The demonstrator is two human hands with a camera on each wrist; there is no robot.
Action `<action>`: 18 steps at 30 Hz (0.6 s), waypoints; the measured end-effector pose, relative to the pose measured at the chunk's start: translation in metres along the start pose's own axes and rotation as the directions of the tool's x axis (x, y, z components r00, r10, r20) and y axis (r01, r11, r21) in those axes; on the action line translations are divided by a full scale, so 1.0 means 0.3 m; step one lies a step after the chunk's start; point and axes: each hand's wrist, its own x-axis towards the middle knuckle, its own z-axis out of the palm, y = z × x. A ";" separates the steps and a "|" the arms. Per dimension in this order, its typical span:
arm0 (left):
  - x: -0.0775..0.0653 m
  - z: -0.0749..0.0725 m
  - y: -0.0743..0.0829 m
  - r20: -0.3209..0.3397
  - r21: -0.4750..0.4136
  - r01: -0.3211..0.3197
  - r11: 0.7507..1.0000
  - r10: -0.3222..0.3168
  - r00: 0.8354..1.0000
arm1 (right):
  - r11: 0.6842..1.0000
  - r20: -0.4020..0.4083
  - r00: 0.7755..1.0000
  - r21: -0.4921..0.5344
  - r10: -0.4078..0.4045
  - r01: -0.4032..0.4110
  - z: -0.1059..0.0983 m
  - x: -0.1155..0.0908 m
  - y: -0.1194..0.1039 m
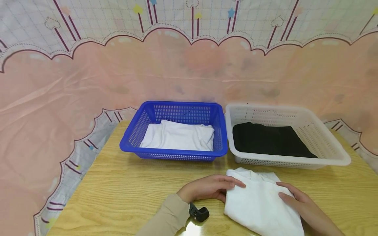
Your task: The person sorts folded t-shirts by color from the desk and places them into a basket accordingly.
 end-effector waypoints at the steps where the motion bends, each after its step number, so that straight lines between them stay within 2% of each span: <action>1: 0.000 -0.001 -0.002 0.001 0.004 -0.001 1.000 0.001 1.000 | 1.000 0.001 1.000 0.012 0.000 0.000 0.001 0.001 0.001; 7: 0.000 -0.003 -0.001 0.006 0.007 -0.001 1.000 0.001 1.000 | 0.999 0.009 1.000 0.041 -0.007 0.007 0.002 0.003 -0.005; 14: 0.002 -0.005 -0.004 0.014 -0.010 -0.009 1.000 0.010 1.000 | 0.999 0.001 1.000 -0.050 0.006 -0.006 -0.002 0.003 -0.005; 18: 0.003 -0.005 -0.008 0.010 -0.010 -0.005 1.000 0.006 1.000 | 0.998 -0.010 1.000 -0.063 0.029 -0.029 0.001 0.004 -0.003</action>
